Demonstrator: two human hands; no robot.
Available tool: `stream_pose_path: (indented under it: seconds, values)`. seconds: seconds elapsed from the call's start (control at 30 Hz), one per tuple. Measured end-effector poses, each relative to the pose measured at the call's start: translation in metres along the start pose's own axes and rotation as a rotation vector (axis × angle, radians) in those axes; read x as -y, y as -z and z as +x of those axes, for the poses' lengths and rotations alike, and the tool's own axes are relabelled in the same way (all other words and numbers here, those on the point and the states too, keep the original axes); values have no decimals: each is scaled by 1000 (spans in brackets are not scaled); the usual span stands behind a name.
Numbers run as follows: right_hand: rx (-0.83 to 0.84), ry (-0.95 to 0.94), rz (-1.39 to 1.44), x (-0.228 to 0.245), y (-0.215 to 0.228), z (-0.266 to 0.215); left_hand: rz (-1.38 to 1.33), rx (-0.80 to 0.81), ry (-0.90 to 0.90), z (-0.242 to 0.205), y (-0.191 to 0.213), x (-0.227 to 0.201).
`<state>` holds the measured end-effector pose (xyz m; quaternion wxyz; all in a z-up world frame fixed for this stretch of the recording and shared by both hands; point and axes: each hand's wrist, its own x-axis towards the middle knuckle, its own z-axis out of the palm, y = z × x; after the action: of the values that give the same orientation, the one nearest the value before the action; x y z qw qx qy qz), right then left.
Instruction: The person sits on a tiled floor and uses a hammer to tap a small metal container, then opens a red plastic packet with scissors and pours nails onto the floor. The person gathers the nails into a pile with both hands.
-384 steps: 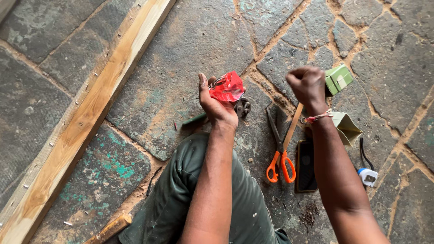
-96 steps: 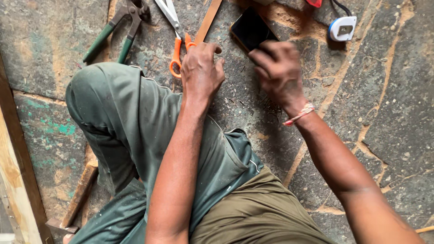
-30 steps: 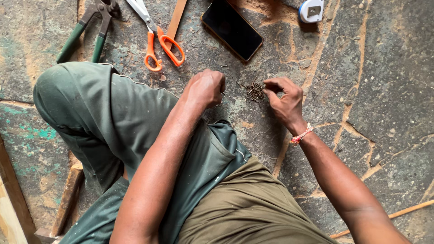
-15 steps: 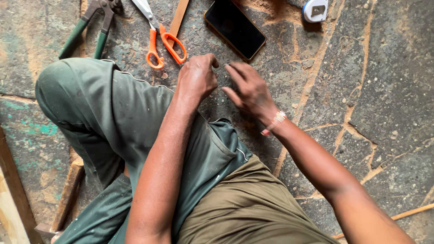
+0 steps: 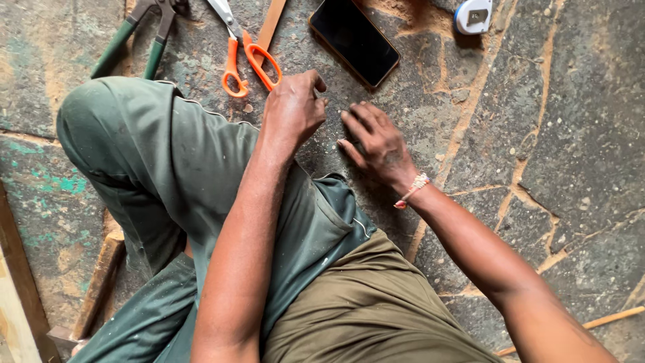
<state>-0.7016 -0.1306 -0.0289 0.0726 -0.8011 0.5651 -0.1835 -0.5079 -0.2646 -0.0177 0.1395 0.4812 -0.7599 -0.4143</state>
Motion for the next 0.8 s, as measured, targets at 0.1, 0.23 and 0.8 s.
stream_pose_path:
  seconds: [0.1,0.23,0.8]
  values:
    - [53,-8,37,2,4,-1,-20,-64,12,-6,11,-8]
    - [67,-136,226,-21,25,-36,-39,-80,29,-4,17,-17]
    - [84,-316,179,-49,13,-75,15,-41,45,-5,21,-23]
